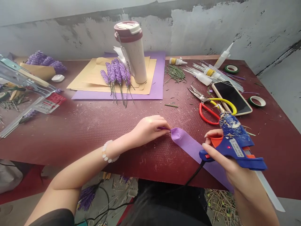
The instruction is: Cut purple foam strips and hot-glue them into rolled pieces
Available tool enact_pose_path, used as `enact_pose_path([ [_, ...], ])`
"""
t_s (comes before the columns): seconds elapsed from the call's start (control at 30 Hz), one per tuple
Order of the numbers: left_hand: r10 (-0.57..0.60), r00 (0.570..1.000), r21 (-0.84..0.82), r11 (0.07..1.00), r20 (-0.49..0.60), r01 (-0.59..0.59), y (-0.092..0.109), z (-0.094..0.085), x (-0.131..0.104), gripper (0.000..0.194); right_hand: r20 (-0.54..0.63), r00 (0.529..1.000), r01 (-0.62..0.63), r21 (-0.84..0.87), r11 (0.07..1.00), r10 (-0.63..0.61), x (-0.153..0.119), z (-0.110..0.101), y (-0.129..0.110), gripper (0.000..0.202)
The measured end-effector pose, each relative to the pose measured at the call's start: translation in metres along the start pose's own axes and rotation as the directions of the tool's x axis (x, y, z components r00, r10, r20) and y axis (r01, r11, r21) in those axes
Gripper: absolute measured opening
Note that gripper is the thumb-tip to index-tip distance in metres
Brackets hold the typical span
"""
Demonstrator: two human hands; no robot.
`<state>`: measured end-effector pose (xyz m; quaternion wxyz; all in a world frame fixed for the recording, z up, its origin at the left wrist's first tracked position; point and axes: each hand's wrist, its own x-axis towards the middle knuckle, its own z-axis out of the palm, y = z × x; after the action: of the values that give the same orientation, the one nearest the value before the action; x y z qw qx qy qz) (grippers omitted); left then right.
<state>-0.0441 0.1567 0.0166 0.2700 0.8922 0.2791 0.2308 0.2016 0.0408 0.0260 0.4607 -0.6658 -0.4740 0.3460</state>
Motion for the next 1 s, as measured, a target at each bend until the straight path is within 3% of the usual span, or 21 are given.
enact_pose_path([
  [0.1,-0.085,0.996,0.048,0.995,-0.031,0.086,-0.004,0.003,0.000,0.012,-0.005,1.000,-0.026,0.083,0.996,0.027,-0.004,-0.002,-0.003,0.032],
  [0.23,-0.116,0.991,0.114,0.986,-0.067,0.123,-0.008,0.006,0.000,0.011,0.087,0.996,-0.001,0.168,0.986,-0.013,-0.007,-0.004,-0.001,0.030],
  [0.43,-0.108,0.991,0.205,0.971,-0.076,0.121,-0.012,0.007,0.001,0.010,0.185,0.982,-0.021,-0.034,0.999,0.027,-0.001,-0.006,-0.008,0.043],
  [0.63,-0.113,0.989,0.227,0.965,-0.099,0.133,-0.018,0.007,0.001,0.014,0.126,0.979,-0.165,0.020,0.986,0.162,0.009,-0.006,0.001,0.046],
  [0.77,-0.061,0.982,0.189,0.977,-0.181,0.096,-0.016,0.008,0.000,0.017,0.078,0.986,-0.149,-0.017,0.989,0.150,0.009,-0.006,0.010,0.043],
  [0.87,-0.001,0.959,0.153,0.987,-0.283,0.046,-0.012,0.008,0.001,0.018,0.192,0.975,-0.104,-0.031,0.994,0.108,0.008,-0.009,0.006,0.039],
  [1.0,0.029,0.942,0.125,0.992,-0.333,0.014,-0.008,0.007,0.002,0.017,0.341,0.931,-0.115,-0.072,0.991,0.133,0.009,-0.007,-0.007,0.040],
])
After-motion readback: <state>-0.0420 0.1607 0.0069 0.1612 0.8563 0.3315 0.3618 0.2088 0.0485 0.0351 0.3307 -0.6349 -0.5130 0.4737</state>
